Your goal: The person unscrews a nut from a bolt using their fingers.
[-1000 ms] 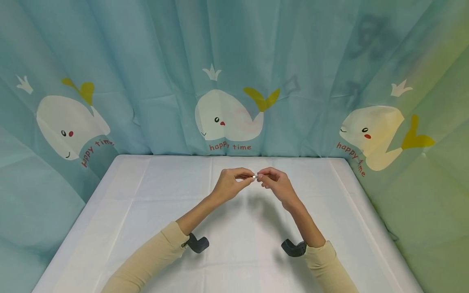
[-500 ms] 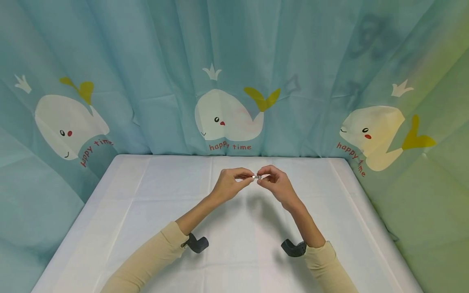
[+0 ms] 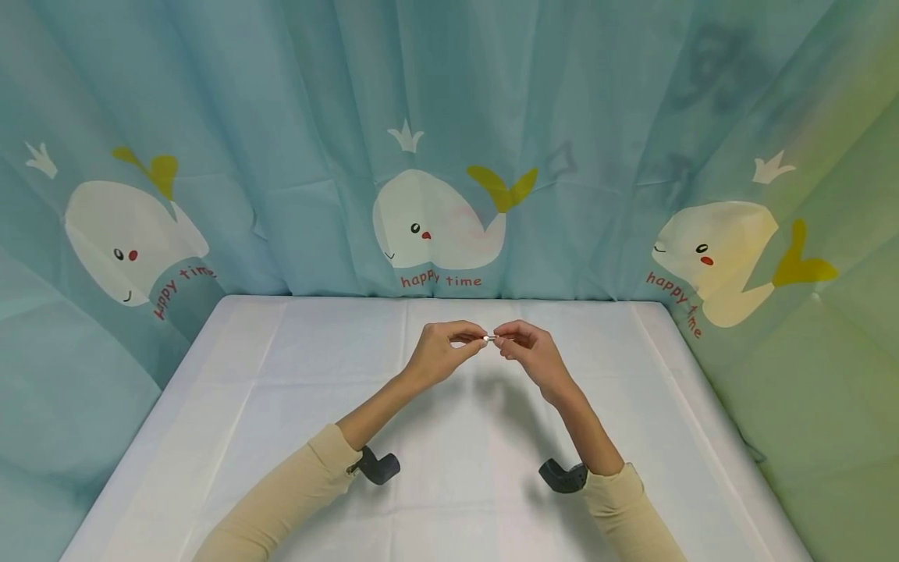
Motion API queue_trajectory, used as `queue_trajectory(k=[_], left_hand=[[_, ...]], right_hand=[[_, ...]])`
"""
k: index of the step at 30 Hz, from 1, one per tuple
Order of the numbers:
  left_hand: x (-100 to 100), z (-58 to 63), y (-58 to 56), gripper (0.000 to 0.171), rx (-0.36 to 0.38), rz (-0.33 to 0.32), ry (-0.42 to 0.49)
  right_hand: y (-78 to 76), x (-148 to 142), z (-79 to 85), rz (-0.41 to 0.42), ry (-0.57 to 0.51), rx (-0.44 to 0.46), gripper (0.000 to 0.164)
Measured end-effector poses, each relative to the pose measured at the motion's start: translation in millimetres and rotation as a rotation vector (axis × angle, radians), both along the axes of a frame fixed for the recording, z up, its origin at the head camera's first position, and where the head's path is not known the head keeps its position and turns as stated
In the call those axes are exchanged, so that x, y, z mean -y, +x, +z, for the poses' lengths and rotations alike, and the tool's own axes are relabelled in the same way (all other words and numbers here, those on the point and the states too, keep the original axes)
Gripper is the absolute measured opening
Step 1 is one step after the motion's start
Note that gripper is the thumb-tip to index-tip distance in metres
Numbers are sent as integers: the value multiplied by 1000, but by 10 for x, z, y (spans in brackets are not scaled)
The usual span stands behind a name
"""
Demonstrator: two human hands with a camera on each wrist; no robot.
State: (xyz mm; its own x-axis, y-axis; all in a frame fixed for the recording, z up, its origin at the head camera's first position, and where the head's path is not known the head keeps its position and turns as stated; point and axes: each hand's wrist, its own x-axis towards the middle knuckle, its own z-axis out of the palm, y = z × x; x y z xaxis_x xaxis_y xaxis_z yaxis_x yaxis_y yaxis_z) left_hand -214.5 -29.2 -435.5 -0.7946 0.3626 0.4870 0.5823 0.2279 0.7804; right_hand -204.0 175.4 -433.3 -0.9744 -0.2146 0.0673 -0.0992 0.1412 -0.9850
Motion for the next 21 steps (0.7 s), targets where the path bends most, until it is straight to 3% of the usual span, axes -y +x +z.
queue_trajectory(k=[8, 21], left_hand=[[-3, -10, 0, 10, 17, 7, -7], [-2, 5, 11, 9, 11, 4, -5]], right_hand=[[-3, -14, -38, 27, -4, -56, 26], [1, -5, -45, -32, 17, -4, 29]])
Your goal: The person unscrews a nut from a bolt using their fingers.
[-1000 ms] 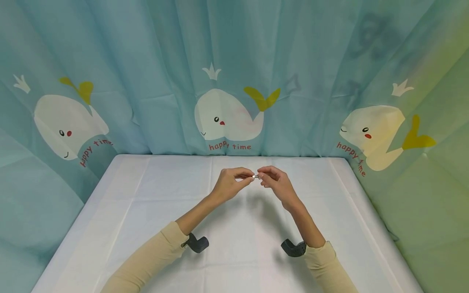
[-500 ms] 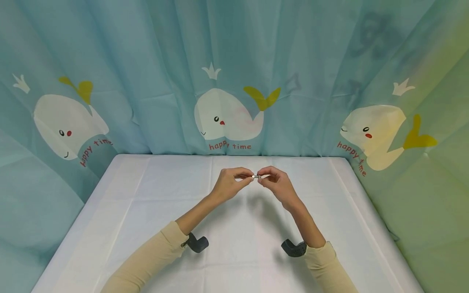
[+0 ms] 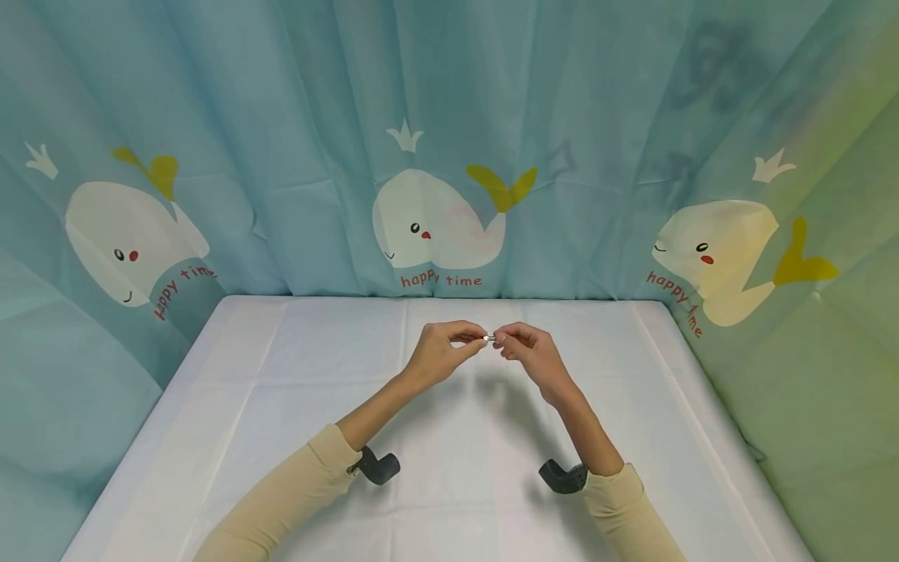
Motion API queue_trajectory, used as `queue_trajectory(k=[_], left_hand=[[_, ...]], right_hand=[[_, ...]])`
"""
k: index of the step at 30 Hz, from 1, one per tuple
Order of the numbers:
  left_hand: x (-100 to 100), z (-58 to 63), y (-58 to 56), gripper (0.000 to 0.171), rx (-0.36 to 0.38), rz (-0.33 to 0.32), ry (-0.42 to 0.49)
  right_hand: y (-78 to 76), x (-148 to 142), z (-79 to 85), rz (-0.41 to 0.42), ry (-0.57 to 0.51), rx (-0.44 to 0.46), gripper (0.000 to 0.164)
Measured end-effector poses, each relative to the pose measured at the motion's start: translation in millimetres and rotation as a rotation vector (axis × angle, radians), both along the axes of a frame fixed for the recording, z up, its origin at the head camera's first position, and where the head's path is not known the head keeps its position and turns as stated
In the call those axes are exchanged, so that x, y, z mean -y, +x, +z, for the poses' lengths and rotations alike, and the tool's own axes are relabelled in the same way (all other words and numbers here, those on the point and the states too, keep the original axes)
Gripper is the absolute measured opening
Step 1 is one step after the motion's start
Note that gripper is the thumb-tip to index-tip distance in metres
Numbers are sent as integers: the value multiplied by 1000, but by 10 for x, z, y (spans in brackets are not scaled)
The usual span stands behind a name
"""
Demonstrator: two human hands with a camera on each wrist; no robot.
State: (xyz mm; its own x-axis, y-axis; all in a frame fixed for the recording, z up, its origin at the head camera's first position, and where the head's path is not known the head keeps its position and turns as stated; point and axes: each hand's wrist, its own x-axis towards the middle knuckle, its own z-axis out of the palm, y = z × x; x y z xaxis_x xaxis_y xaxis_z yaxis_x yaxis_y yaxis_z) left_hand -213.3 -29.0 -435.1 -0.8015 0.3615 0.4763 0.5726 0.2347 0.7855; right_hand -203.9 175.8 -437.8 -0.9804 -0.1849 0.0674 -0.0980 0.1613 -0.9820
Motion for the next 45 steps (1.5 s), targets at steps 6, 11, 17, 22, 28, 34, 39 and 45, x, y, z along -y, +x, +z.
queue_trajectory(k=[6, 11, 17, 22, 28, 34, 39, 45], left_hand=[[-5, 2, -5, 10, -9, 6, -1], [-11, -7, -5, 10, -14, 9, -7], [-18, -3, 12, 10, -16, 11, -5], [-28, 1, 13, 10, -14, 8, -6], [-31, 6, 16, 10, 0, 19, -13], [-24, 13, 21, 10, 9, 27, -15], [-15, 16, 24, 10, 7, 28, -13], [-11, 10, 18, 10, -3, 14, -3]], right_hand=[[4, -10, 19, 35, -45, -40, 24], [29, -20, 38, 65, -68, -58, 21], [30, -21, 20, 56, -63, -44, 25], [23, -21, 8, 15, -43, -7, 28], [22, -33, 8, 35, -57, -41, 28], [23, -44, 5, 68, -72, -70, 22], [31, -33, 13, 66, -78, -69, 28], [21, -20, 7, 41, -56, -18, 33]])
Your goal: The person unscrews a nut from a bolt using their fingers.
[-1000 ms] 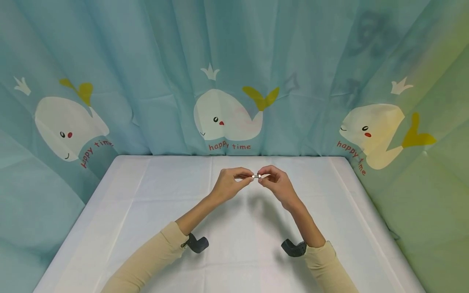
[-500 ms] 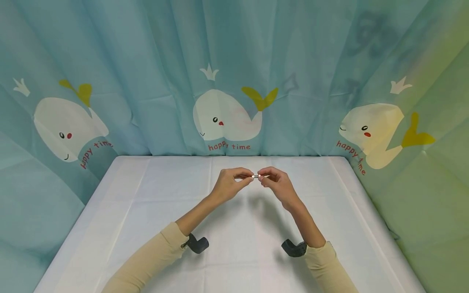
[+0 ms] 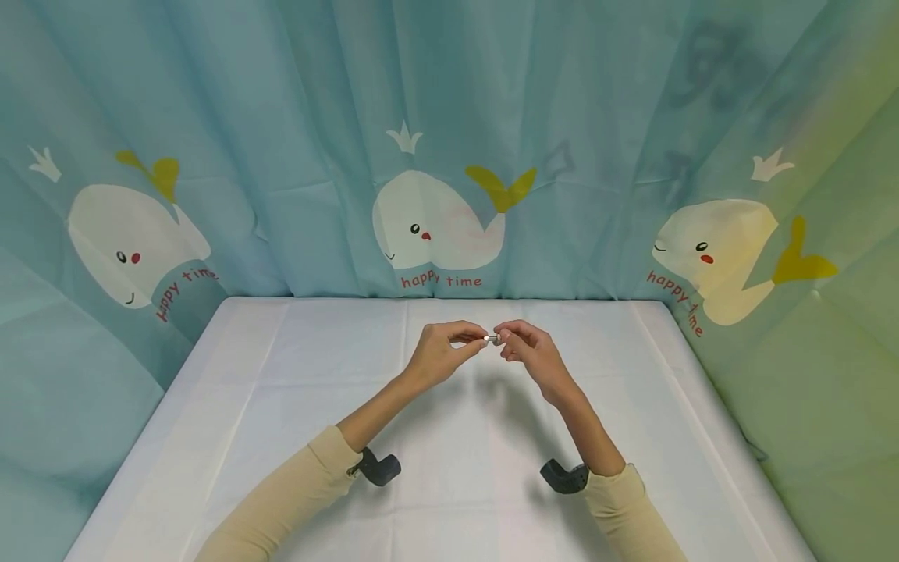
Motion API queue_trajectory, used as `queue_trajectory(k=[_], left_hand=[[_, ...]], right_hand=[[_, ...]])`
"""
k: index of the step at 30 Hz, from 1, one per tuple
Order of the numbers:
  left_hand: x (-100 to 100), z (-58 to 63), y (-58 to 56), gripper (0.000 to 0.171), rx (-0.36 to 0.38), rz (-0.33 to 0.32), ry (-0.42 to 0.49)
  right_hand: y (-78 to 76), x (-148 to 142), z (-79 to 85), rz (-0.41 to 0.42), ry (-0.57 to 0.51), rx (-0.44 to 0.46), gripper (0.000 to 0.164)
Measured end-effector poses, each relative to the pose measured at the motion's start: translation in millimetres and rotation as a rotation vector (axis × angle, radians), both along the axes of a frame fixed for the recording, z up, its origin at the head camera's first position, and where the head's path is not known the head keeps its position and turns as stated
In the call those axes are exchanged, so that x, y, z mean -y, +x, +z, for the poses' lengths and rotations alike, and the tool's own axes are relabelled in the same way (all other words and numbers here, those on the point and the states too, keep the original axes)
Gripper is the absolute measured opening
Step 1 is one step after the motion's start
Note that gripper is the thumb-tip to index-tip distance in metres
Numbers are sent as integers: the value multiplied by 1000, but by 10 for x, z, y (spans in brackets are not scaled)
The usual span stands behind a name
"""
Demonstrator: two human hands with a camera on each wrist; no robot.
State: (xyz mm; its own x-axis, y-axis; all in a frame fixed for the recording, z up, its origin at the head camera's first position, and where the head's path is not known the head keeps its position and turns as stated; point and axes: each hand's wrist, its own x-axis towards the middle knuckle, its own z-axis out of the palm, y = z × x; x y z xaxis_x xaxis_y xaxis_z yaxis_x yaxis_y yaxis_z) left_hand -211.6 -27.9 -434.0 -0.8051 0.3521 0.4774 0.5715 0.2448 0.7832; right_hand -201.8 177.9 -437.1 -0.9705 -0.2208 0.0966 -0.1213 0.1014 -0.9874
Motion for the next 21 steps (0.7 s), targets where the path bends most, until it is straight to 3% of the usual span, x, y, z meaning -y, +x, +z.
queue_trajectory(k=[15, 21], left_hand=[[12, -22, -8, 10, -10, 11, 4], [20, -14, -9, 10, -7, 13, 5]], right_hand=[[-1, 0, -12, 51, -12, -75, 25], [-2, 8, 0, 8, 1, -22, 29]])
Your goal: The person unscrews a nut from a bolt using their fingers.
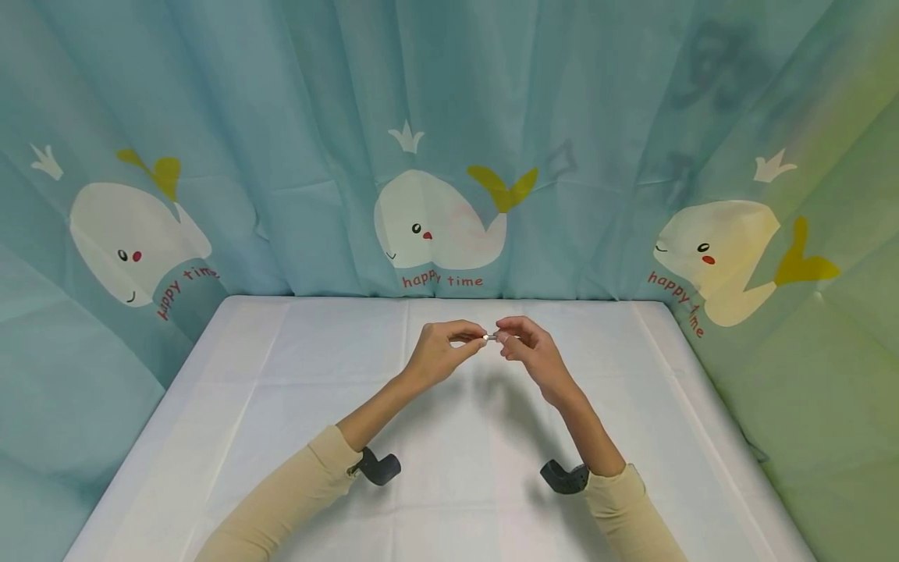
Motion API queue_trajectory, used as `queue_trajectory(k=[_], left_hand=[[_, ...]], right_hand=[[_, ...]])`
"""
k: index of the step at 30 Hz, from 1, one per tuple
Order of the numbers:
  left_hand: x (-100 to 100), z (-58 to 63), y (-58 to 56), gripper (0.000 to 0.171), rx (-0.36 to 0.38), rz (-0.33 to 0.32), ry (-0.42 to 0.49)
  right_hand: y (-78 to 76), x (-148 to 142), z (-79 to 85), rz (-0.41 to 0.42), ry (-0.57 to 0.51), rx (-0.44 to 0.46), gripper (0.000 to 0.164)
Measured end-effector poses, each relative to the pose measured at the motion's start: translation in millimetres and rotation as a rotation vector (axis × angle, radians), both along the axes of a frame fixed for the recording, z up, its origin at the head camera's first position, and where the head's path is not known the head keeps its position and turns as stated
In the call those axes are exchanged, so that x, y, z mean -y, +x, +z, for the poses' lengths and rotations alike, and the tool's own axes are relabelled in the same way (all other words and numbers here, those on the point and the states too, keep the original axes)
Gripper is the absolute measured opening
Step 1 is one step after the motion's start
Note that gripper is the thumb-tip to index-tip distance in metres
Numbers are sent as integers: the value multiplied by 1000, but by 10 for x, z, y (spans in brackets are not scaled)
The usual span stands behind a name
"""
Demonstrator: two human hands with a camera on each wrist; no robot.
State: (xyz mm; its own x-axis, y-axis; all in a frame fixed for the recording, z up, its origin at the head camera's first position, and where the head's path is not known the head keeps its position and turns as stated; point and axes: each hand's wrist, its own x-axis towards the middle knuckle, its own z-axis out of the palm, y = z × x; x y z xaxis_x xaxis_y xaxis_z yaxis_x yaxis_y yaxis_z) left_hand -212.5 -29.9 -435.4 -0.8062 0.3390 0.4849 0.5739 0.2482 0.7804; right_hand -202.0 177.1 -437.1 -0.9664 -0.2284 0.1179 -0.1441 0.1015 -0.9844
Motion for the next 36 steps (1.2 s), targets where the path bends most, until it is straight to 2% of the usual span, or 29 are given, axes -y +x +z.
queue_trajectory(k=[5, 11, 20, 28, 36], left_hand=[[12, 7, 7, 10, -2, -5, -7], [13, 1, 6, 10, -1, -4, 0], [7, -15, -7, 10, -7, -5, 17], [9, -7, -10, 10, -5, -5, 11], [15, -13, -5, 10, 11, 0, 3]], right_hand=[[-11, 8, 14, -24, 22, 37, 26], [-10, 8, 24, -2, 14, 10, 19], [6, -17, 15, 31, -15, -29, 26], [-14, -23, -23, -19, 11, 6, 29], [-8, -35, -30, 28, -29, -43, 23]])
